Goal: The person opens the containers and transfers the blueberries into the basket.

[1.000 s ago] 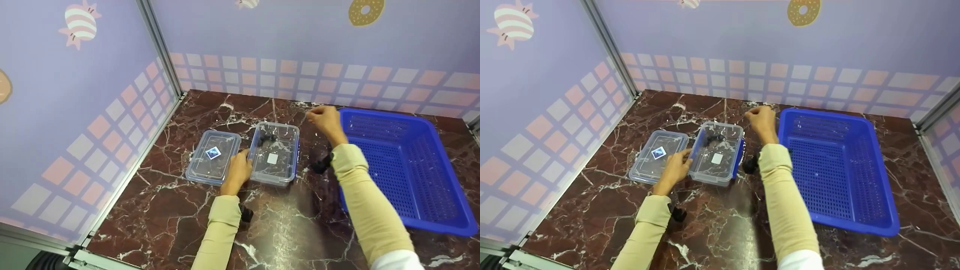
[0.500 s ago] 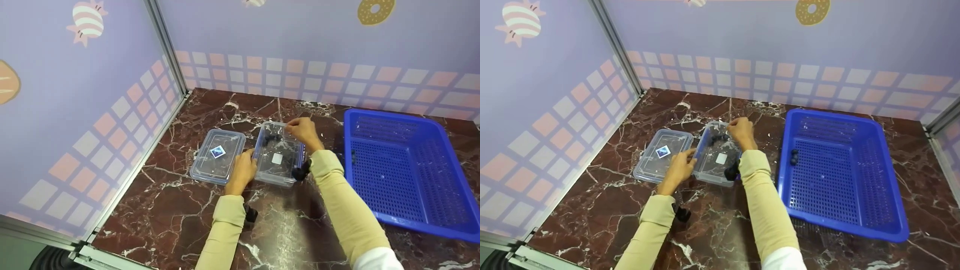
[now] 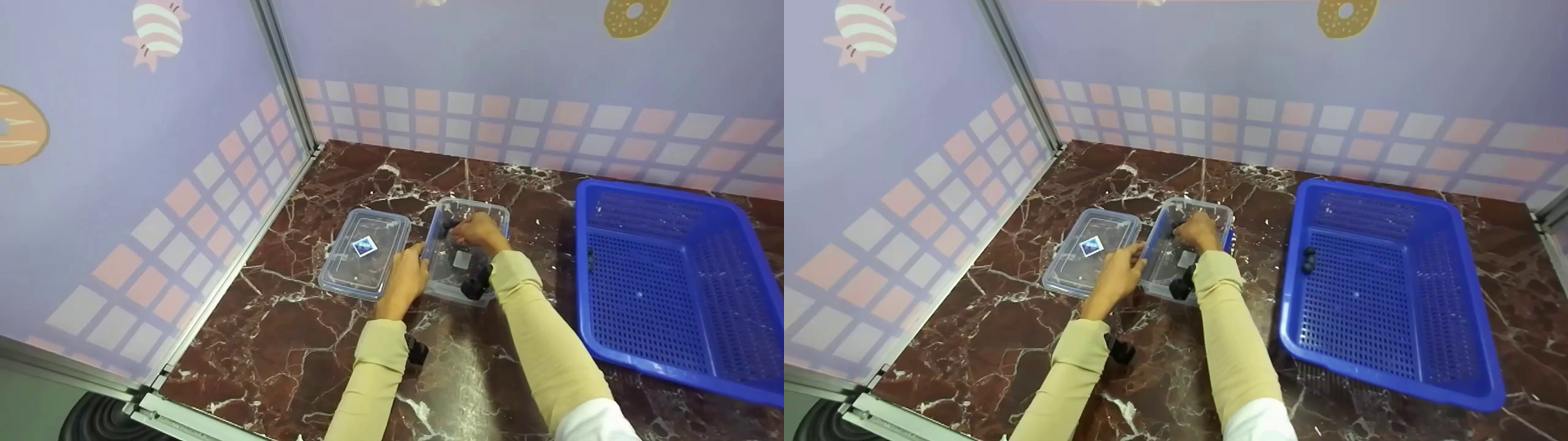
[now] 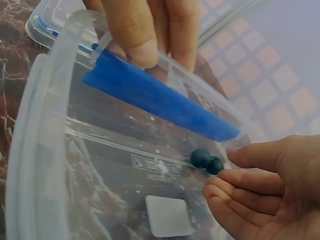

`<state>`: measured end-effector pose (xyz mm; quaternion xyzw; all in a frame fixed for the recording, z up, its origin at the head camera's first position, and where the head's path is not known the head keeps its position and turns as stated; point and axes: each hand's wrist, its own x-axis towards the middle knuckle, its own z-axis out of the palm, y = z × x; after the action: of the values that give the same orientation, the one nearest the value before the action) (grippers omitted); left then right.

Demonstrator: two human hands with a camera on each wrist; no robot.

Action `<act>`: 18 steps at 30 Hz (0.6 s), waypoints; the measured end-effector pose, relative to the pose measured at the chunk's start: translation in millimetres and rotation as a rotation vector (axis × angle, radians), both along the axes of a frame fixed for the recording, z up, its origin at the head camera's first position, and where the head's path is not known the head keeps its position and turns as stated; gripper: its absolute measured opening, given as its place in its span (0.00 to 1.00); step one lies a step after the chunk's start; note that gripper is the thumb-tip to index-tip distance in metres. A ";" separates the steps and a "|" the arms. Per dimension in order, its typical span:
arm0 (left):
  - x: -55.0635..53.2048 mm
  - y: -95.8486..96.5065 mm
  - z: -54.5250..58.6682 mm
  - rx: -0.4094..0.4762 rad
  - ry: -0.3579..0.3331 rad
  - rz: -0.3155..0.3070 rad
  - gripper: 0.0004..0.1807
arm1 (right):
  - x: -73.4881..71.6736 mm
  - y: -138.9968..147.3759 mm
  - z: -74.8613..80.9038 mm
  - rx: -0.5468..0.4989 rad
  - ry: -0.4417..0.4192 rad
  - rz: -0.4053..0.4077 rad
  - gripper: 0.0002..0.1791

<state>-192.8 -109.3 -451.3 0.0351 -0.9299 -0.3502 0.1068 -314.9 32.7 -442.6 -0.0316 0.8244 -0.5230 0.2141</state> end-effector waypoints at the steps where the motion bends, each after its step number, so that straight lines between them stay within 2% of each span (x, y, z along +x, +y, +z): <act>1: 0.0 0.1 0.1 -0.003 -0.003 0.002 0.19 | -0.3 -1.2 -1.8 -0.032 -0.028 -0.008 0.07; 6: 0.3 1.2 -0.6 -0.025 -0.026 0.015 0.19 | -0.5 -6.6 -7.9 -0.098 -0.081 -0.052 0.08; 9: 0.6 0.9 -0.8 -0.031 -0.025 0.019 0.19 | -1.2 -10.7 -10.5 -0.103 -0.073 -0.062 0.06; 11: 0.6 0.2 -0.5 -0.030 -0.019 0.018 0.19 | -2.6 -13.8 -12.1 -0.112 -0.066 -0.060 0.09; 14: 0.5 0.4 -0.8 -0.030 -0.015 0.018 0.19 | -5.0 -15.6 -14.9 -0.050 -0.027 -0.062 0.13; 18: 0.0 0.9 0.3 -0.023 -0.005 0.014 0.19 | -7.9 -15.6 -16.1 0.049 0.031 -0.065 0.13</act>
<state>-192.8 -108.4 -451.0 0.0414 -0.9339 -0.3385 0.1075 -322.8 17.1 -458.8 -0.0078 0.8408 -0.5088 0.1848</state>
